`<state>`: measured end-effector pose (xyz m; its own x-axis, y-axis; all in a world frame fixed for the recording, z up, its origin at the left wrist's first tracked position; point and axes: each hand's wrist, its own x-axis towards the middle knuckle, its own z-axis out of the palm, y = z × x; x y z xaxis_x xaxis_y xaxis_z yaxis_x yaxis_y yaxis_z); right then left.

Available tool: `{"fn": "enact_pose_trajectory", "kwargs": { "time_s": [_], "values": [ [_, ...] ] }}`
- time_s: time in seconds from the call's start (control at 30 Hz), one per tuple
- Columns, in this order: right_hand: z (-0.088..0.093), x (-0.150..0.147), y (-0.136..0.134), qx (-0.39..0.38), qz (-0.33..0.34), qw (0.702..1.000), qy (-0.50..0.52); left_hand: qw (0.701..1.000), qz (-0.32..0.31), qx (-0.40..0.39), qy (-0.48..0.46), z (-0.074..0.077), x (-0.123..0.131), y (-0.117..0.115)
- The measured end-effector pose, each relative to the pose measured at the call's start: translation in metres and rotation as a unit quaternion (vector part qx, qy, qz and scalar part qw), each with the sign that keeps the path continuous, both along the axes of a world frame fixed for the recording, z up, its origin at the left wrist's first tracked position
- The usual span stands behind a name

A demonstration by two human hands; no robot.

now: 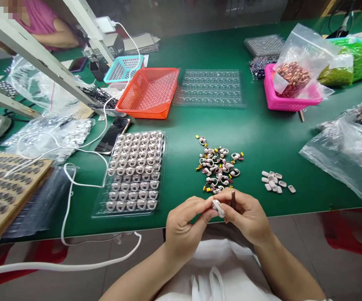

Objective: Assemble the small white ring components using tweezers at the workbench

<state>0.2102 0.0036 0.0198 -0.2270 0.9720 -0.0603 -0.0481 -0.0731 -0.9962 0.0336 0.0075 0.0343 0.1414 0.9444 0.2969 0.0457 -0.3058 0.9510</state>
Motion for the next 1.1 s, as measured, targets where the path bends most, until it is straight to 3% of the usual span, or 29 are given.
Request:
{"fn": "enact_pose_trajectory", "kwargs": {
  "time_s": [0.17, 0.33, 0.67, 0.9, 1.1],
  "values": [
    [0.004, 0.003, 0.002, 0.001, 0.025, 0.999, 0.029, 1.0, -0.008, 0.001, -0.001, 0.004, -0.001, -0.001],
    [0.009, 0.0, -0.001, 0.104, -0.013, 0.994, -0.009, 1.0, -0.007, 0.016, -0.001, 0.004, -0.002, -0.003],
    [0.002, -0.009, -0.004, 0.186, -0.074, 0.98, -0.013, 1.0, 0.013, 0.007, -0.002, 0.008, -0.001, -0.004],
    [0.002, -0.007, -0.005, 0.202, -0.07, 0.977, -0.025, 0.996, 0.012, -0.071, -0.047, 0.011, -0.001, -0.003],
    [0.002, -0.011, -0.008, 0.172, -0.107, 0.979, -0.008, 0.962, -0.015, -0.253, -0.102, 0.009, -0.004, -0.003]
  ]
}}
